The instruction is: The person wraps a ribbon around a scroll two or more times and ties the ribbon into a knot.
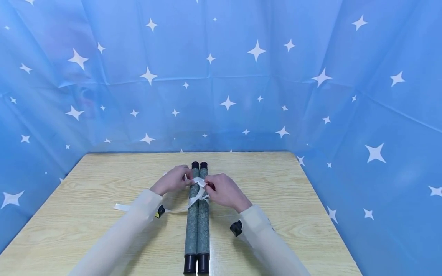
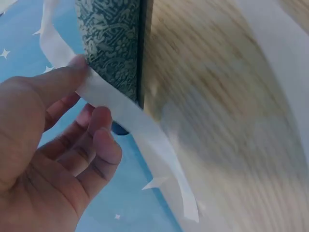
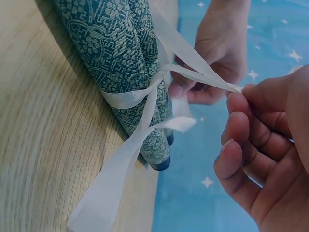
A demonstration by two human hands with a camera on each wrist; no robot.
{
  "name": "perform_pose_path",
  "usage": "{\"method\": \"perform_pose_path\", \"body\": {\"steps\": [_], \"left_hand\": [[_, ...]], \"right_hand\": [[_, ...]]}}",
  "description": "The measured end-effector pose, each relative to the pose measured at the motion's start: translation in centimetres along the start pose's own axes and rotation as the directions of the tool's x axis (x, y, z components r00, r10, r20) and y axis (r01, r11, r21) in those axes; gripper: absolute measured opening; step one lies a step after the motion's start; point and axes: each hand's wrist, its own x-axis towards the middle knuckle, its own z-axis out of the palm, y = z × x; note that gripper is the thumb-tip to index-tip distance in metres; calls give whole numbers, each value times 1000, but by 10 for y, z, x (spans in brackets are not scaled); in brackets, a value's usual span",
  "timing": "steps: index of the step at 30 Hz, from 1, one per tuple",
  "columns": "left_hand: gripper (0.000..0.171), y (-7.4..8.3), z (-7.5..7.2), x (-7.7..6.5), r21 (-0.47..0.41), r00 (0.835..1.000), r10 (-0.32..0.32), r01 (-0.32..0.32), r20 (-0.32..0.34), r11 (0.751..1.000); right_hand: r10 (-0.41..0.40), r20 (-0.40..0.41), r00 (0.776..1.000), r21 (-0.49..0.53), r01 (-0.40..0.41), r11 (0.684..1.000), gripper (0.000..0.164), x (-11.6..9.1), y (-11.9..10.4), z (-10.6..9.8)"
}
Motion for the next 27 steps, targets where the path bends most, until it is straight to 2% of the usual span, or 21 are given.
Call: {"method": "perform_pose_path", "body": {"steps": [11, 16, 23, 27], "left_hand": [[18, 3, -34, -21, 12, 998, -21, 20, 54, 1000], [17, 5, -46, -32, 9, 998, -19, 18, 53, 1000], [17, 12, -61, -52, -60, 999, -23, 26, 45, 998], [17, 17, -65, -64, -131, 997, -60, 65, 43, 989]], "right_hand": [[31, 9, 999, 27, -31, 999, 19, -1, 2, -1], [31, 11, 999, 36, -31, 999, 18, -2, 4, -1], [31, 18, 999, 38, -32, 999, 18, -2, 5, -1], [36, 24, 999, 48, -38, 998, 19, -3, 6, -1]]}}
